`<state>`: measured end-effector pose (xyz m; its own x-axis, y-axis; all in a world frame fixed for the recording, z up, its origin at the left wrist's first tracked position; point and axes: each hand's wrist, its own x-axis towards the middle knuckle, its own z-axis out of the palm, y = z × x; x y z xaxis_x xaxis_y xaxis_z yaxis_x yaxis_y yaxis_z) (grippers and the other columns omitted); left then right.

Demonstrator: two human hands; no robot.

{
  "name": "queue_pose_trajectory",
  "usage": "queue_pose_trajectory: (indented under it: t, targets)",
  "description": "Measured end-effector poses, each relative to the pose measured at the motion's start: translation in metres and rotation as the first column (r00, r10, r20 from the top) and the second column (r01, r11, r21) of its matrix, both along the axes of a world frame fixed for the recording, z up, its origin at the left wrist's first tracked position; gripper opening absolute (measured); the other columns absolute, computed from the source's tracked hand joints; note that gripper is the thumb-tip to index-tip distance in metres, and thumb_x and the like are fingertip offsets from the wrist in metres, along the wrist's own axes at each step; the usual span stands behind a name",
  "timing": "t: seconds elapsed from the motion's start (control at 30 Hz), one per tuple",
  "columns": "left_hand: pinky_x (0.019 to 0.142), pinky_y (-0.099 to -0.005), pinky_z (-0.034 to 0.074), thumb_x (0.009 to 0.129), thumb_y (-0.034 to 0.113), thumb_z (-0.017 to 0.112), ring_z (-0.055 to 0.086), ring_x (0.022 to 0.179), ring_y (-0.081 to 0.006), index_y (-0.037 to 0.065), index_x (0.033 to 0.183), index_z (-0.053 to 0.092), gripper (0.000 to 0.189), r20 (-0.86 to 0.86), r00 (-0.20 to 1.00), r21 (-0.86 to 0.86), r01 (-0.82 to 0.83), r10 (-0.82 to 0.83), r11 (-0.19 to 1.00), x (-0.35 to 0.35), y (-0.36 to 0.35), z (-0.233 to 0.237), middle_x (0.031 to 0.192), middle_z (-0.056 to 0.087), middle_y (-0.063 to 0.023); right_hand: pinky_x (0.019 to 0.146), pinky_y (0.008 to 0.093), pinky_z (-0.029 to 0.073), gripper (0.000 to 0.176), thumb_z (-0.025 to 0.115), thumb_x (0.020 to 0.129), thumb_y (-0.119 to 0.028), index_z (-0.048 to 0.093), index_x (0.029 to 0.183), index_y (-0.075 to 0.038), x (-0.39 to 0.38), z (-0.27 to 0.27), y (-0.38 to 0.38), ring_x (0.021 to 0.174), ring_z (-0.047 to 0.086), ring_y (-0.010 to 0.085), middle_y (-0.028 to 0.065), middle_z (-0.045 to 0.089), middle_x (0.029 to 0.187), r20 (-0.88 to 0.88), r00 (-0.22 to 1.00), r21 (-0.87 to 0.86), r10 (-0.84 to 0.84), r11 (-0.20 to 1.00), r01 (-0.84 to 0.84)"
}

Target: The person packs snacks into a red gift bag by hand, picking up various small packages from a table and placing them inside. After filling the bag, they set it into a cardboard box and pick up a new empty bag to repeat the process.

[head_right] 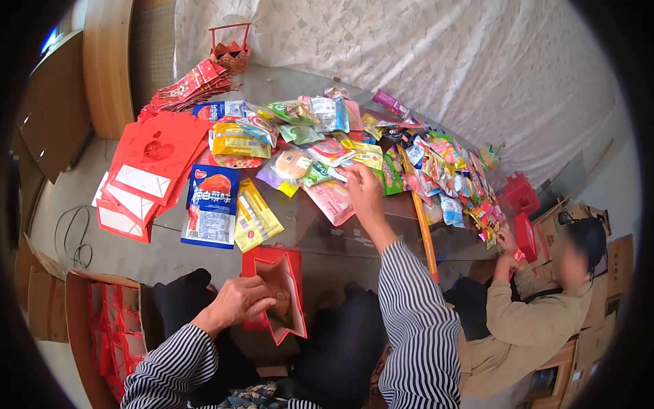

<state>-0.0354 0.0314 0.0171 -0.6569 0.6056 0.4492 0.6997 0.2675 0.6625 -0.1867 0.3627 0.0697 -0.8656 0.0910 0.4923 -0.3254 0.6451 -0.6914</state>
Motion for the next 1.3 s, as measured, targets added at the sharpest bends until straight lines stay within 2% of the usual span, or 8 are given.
queue_pose_trajectory:
  t: [0.07,0.17,0.2,0.3,0.47,0.6,1.1,1.3]
  targets:
    - [0.064,-0.0389,0.055,0.086,0.021,0.075,0.067,0.074,-0.0282,0.006,0.083,0.070,0.017,0.015,1.000,0.002,0.006,-0.006,1.000,-0.002,0.002,-0.001,0.083,0.066,-0.0077,0.075,0.0346,0.053,0.020,0.063,0.094,-0.014,0.064,0.108,0.001,-0.028,-0.005,0.005,0.084,0.067,0.0207,0.0113,0.068,0.096,-0.021,0.999,0.051,-0.038,0.998,0.039]
    - [0.066,-0.0378,0.056,0.086,0.022,0.075,0.068,0.075,-0.0272,0.007,0.086,0.071,0.016,0.042,0.999,0.014,0.009,-0.009,1.000,-0.005,0.005,-0.003,0.083,0.066,-0.0068,0.085,0.0391,0.052,0.026,0.065,0.092,-0.017,0.063,0.112,0.000,-0.060,-0.003,0.005,0.098,0.066,0.0285,0.0158,0.067,0.109,-0.073,0.996,0.307,-0.041,0.950,0.061]
    - [0.067,-0.0371,0.056,0.086,0.023,0.074,0.068,0.075,-0.0264,0.008,0.088,0.073,0.015,0.052,0.999,0.013,0.012,-0.012,1.000,-0.006,0.006,-0.003,0.083,0.067,-0.0058,0.094,0.0426,0.049,0.033,0.067,0.091,-0.021,0.063,0.117,-0.001,-0.075,-0.007,0.008,0.111,0.062,0.0344,0.0188,0.064,0.121,-0.003,1.000,0.303,-0.018,0.953,0.018]
    - [0.069,-0.0361,0.057,0.087,0.024,0.074,0.069,0.076,-0.0253,0.009,0.090,0.074,0.015,0.062,0.998,0.005,0.008,-0.008,1.000,-0.010,0.007,-0.004,0.084,0.068,-0.0048,0.098,0.0438,0.047,0.038,0.066,0.091,-0.026,0.063,0.120,-0.002,-0.108,-0.011,-0.005,0.115,0.060,0.0362,0.0191,0.064,0.124,-0.051,0.999,0.433,0.010,0.901,0.013]
    - [0.069,-0.0360,0.057,0.086,0.024,0.074,0.069,0.076,-0.0253,0.009,0.090,0.074,0.015,0.086,0.996,-0.019,0.000,0.002,1.000,-0.013,0.010,-0.005,0.085,0.068,-0.0045,0.107,0.0469,0.042,0.061,0.061,0.093,-0.048,0.056,0.140,-0.009,-0.149,-0.017,-0.030,0.129,0.052,0.0378,0.0201,0.056,0.140,0.157,0.983,0.552,-0.095,0.834,-0.008]
    - [0.066,-0.0380,0.056,0.086,0.023,0.076,0.068,0.074,-0.0276,0.007,0.086,0.071,0.017,0.086,0.996,0.005,-0.001,0.000,1.000,-0.015,0.010,-0.007,0.084,0.066,-0.0068,0.110,0.0503,0.039,0.063,0.057,0.093,-0.055,0.055,0.143,-0.017,-0.149,-0.025,-0.041,0.137,0.046,0.0385,0.0195,0.049,0.148,0.268,0.950,0.648,-0.163,0.760,-0.053]
    - [0.067,-0.0394,0.055,0.085,0.018,0.076,0.067,0.077,-0.0301,0.003,0.089,0.071,0.016,0.125,0.992,0.028,0.014,-0.017,1.000,-0.010,0.009,-0.007,0.085,0.066,-0.0092,0.113,0.0541,0.031,0.058,0.058,0.092,-0.049,0.056,0.142,-0.019,-0.096,-0.041,-0.037,0.139,0.041,0.0379,0.0164,0.045,0.152,0.218,0.976,0.637,0.013,0.755,-0.152]
    - [0.068,-0.0404,0.055,0.086,0.019,0.075,0.067,0.077,-0.0309,0.004,0.090,0.072,0.015,0.126,0.992,0.006,0.003,-0.004,1.000,-0.007,0.006,-0.009,0.087,0.066,-0.0101,0.112,0.0515,0.034,0.059,0.061,0.093,-0.046,0.055,0.143,-0.014,-0.081,-0.034,-0.038,0.138,0.043,0.0375,0.0176,0.047,0.150,0.223,0.974,0.641,0.043,0.746,-0.180]
